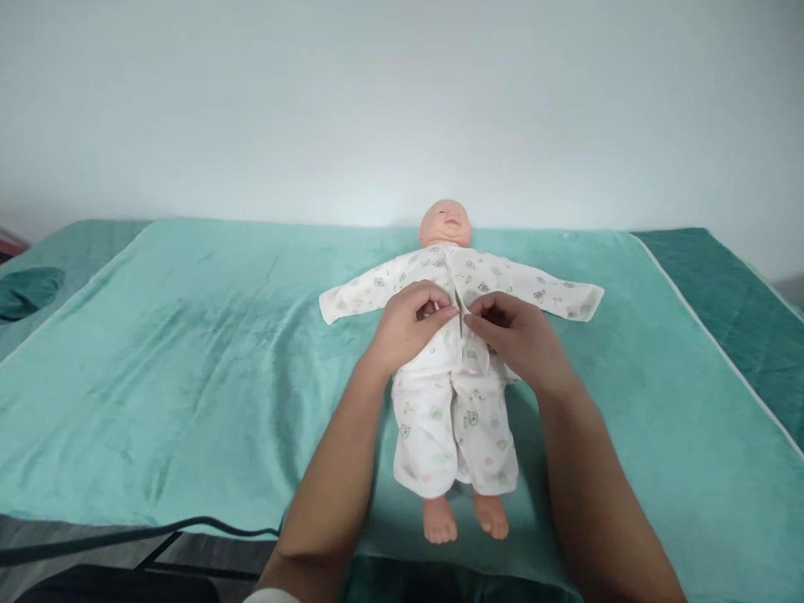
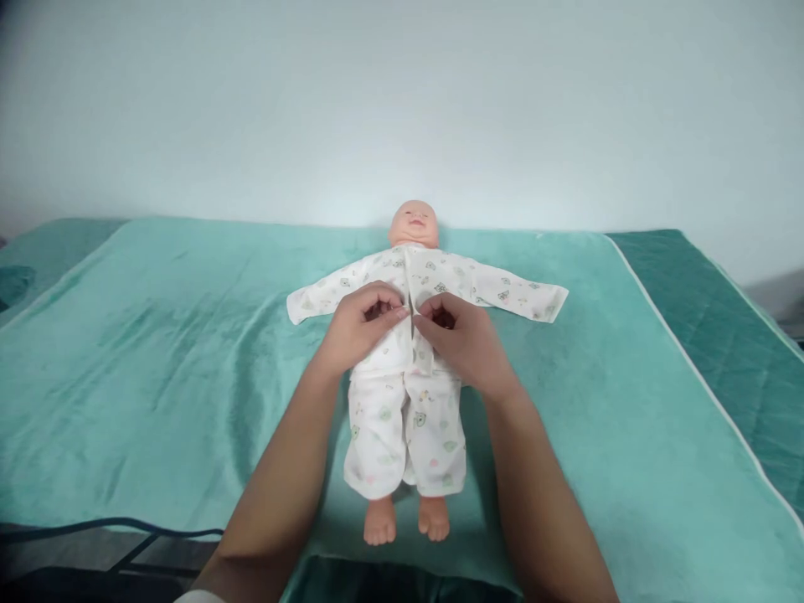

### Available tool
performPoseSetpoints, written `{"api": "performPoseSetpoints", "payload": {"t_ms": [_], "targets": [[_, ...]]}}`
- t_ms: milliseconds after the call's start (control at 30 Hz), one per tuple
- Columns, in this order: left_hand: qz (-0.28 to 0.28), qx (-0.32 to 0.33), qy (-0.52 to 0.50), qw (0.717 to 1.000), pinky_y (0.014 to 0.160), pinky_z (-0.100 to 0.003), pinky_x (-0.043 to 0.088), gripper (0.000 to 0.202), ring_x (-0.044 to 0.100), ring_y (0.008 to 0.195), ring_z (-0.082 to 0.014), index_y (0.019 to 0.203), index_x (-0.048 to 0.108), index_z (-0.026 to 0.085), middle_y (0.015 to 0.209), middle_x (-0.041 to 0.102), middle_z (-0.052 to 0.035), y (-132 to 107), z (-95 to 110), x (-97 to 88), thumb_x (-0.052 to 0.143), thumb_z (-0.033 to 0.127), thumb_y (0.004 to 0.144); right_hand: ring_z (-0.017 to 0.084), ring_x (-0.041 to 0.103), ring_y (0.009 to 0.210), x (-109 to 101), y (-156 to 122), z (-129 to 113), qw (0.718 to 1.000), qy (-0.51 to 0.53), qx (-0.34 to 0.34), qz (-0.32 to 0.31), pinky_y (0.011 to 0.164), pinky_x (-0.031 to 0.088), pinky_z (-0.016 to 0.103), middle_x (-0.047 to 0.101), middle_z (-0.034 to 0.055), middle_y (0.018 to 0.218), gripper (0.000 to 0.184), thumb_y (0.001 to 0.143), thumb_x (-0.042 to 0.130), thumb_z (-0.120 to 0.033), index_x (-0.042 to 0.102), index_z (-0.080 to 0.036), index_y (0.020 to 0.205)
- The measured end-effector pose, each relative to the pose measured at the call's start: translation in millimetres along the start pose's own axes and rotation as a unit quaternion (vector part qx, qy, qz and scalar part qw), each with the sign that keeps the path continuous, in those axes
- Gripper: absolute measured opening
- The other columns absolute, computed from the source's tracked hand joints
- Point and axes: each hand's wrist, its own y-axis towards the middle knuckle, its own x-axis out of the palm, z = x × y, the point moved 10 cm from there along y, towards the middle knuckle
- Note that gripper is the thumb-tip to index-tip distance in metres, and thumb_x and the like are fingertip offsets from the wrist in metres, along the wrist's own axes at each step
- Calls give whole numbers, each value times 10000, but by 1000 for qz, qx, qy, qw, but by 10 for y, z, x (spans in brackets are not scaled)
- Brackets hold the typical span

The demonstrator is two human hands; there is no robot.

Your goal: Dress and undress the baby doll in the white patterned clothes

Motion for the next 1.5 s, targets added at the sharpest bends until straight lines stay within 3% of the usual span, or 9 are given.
{"api": "performPoseSetpoints", "payload": {"t_ms": [133,333,667,933,1300,1500], "targets": [[-17,-10,-52,998,672,-285,400,220,511,736,-135,816,597,201,840,621,-11,-13,16,38,617,369,956,76,407,577,65,30,80,989,145,22,-12,512,327,233,514,-40,700,246,787,786,-408,687,-190,842],[-53,-1,-85,995,750,-310,444,241,548,815,-169,833,588,211,885,622,-34,-6,-11,84,591,410,970,61,376,548,82,69,171,983,181,28,-20,462,307,211,537,-33,714,282,764,832,-416,757,-207,938],[-42,-34,-90,994,741,-301,436,240,534,792,-158,821,597,207,855,605,-20,-15,-75,93,597,398,966,82,467,628,84,89,151,989,144,0,-42,533,368,222,583,-20,773,276,764,830,-360,751,-206,980],[-48,-45,-96,993,713,-292,395,215,498,765,-140,793,609,198,837,599,-8,-5,-51,124,622,343,950,112,554,687,155,75,65,995,69,-36,-56,618,462,254,603,-28,791,277,779,780,-290,644,-209,1006],[-47,-84,-60,994,643,-273,387,209,470,713,-130,765,596,199,797,571,2,-27,-83,136,686,344,884,131,554,649,227,12,-37,992,-93,-85,-32,607,442,276,571,-58,734,247,810,678,-257,493,-252,975],[-62,-71,-65,993,679,-274,405,184,492,748,-132,785,605,198,825,582,-4,-17,-53,114,655,325,908,134,585,696,230,19,-17,992,-72,-95,-39,637,468,279,596,-51,777,277,821,695,-259,513,-256,1030]]}}
